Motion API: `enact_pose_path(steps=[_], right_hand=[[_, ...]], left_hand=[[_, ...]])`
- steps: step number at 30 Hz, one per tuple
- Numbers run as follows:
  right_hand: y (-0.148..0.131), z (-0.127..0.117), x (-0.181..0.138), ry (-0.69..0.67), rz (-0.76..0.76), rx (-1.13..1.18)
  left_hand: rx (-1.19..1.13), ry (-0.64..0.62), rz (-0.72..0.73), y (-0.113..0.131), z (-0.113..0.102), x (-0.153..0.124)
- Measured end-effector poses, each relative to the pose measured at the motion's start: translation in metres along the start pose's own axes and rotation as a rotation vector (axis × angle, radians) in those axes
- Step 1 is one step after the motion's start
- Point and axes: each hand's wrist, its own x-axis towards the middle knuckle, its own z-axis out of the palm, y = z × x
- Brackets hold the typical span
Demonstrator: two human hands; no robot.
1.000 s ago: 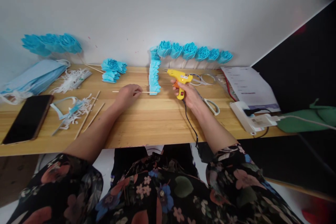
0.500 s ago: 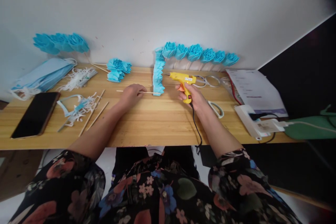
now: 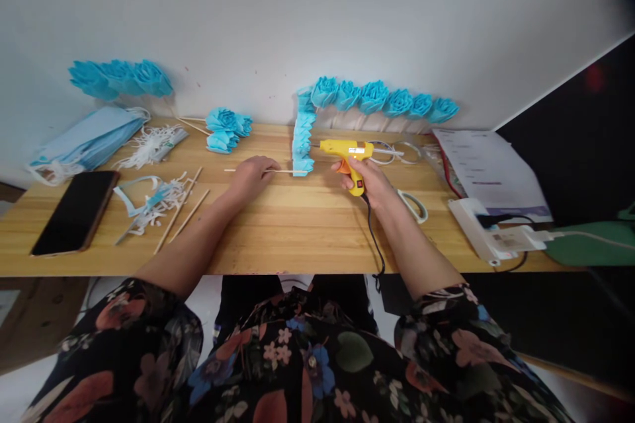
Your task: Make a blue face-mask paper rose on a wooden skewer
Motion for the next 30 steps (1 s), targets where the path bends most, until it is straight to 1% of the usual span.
enact_pose_path(steps=[5,8,15,19,25,30], right_hand=[[-0.0010,-0.0005,-0.0011,-0.018,-0.016,-0.051],[-0.0019,-0.0011,-0.0013,-0.034,-0.010,-0.035],[-0.0025,-0.0028,-0.0004,-0.029,-0.029,-0.059],[-0.0020,-0.0035,0.0005,-0.016,-0.041,-0.128],[0.0000,-0.0042,0.0030,0.021,-0.073,-0.056],[0.0016,-0.0058,0.0039,0.020,-0.081,-0.080]], left_hand=[[-0.005,-0.010,-0.003,0.0000,-0.0022,-0.0003],[-0.007,-0.021,-0.016,0.0013,-0.0037,-0.0007],[-0.023,-0.019,-0.035,0.0048,-0.0038,-0.0005],[-0.021,-0.022,-0.026,0.0053,-0.0038,0.0004],[-0.013,-0.011,0.000,0.0048,-0.0029,0.0018],[-0.016,-0.009,0.007,0.0015,0.0011,0.0036]])
